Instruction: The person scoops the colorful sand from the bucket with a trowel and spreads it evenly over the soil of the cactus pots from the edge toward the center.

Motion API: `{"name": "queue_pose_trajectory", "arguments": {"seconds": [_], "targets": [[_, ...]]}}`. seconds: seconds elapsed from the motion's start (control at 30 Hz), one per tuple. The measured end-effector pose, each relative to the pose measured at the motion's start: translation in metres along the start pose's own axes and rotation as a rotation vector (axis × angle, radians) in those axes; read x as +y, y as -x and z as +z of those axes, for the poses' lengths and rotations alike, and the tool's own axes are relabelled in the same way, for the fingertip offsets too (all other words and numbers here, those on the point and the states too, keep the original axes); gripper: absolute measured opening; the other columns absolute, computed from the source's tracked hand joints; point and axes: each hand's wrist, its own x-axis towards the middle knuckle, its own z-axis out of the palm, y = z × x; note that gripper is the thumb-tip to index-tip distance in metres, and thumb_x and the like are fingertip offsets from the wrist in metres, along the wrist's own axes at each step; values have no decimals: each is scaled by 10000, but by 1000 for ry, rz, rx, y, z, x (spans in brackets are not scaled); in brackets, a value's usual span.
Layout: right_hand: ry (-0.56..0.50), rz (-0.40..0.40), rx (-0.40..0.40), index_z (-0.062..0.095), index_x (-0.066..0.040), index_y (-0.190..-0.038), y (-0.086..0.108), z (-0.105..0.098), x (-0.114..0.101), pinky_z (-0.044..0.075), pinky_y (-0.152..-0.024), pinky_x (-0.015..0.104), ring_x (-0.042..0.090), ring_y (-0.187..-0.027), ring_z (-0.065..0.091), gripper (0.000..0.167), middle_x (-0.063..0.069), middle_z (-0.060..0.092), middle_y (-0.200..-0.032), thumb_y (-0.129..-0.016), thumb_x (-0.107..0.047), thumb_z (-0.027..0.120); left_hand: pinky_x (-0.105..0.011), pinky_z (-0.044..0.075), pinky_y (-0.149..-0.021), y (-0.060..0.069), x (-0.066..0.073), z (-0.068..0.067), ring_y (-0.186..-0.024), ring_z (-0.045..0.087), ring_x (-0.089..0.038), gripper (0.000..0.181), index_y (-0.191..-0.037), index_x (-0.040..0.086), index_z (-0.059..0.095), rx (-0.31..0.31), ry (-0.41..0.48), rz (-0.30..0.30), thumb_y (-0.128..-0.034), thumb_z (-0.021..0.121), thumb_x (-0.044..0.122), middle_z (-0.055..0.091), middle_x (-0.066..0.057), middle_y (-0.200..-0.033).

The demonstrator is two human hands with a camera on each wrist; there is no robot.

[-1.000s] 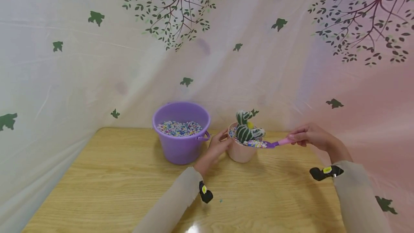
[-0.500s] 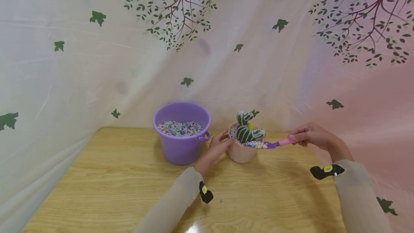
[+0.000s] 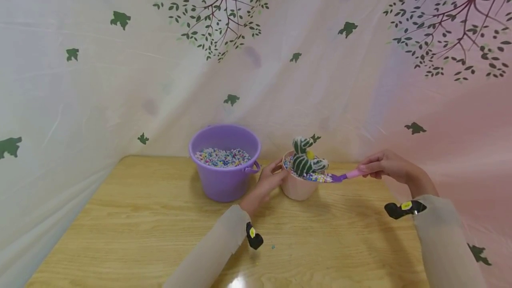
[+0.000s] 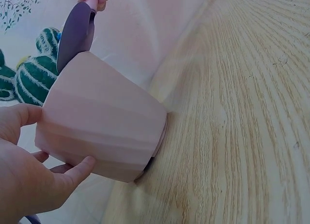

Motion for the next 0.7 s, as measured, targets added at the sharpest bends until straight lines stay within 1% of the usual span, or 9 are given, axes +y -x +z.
{"name": "queue_pose_trajectory", "arguments": {"seconds": [0.13, 0.3, 0.37, 0.5, 0.6, 0.7], "targets": [[7, -2, 5, 720, 66, -1068, -1, 0, 0, 506, -573, 260, 127, -658, 578, 218, -76, 699, -802, -1021, -53, 543, -344, 538, -1054, 1, 1, -1, -1318, 559, -265, 590, -1447, 221, 591, -10, 9, -4, -880, 741, 164, 618, -107, -1392], [28, -11, 27, 721, 73, -1084, -1, 2, 0, 499, -574, 264, 116, -656, 577, 217, -71, 694, -788, -1009, -48, 558, -362, 528, -1071, 1, 0, -3, -1336, 550, -280, 596, -1448, 221, 590, -15, 9, 0, -873, 732, 155, 626, -106, -1390], [37, -11, 42, 727, 64, -1085, -1, 3, 0, 497, -575, 281, 130, -658, 578, 213, -64, 690, -782, -1002, -52, 569, -369, 525, -1076, 0, 0, -3, -1344, 546, -279, 601, -1452, 223, 585, -20, 16, 0, -873, 728, 152, 621, -109, -1404], [59, 1, 71, 740, 34, -1081, 1, 4, 2, 500, -589, 299, 200, -670, 583, 200, -46, 674, -769, -993, -68, 592, -376, 522, -1081, 0, -1, -3, -1360, 535, -281, 607, -1463, 219, 572, -27, 27, -2, -879, 723, 152, 601, -120, -1437], [72, 23, 86, 748, 11, -1083, 2, 5, 4, 498, -615, 292, 216, -685, 585, 198, -38, 659, -760, -991, -87, 602, -374, 521, -1083, -1, -2, -3, -1364, 534, -282, 607, -1462, 219, 573, -24, 28, -4, -878, 728, 159, 596, -121, -1446], [89, 35, 100, 754, -7, -1088, 3, 6, 5, 493, -645, 284, 199, -688, 590, 199, -29, 645, -748, -988, -101, 610, -374, 521, -1082, -1, -2, -3, -1360, 538, -279, 600, -1458, 220, 578, -24, 31, -3, -880, 728, 160, 605, -121, -1437]]}}
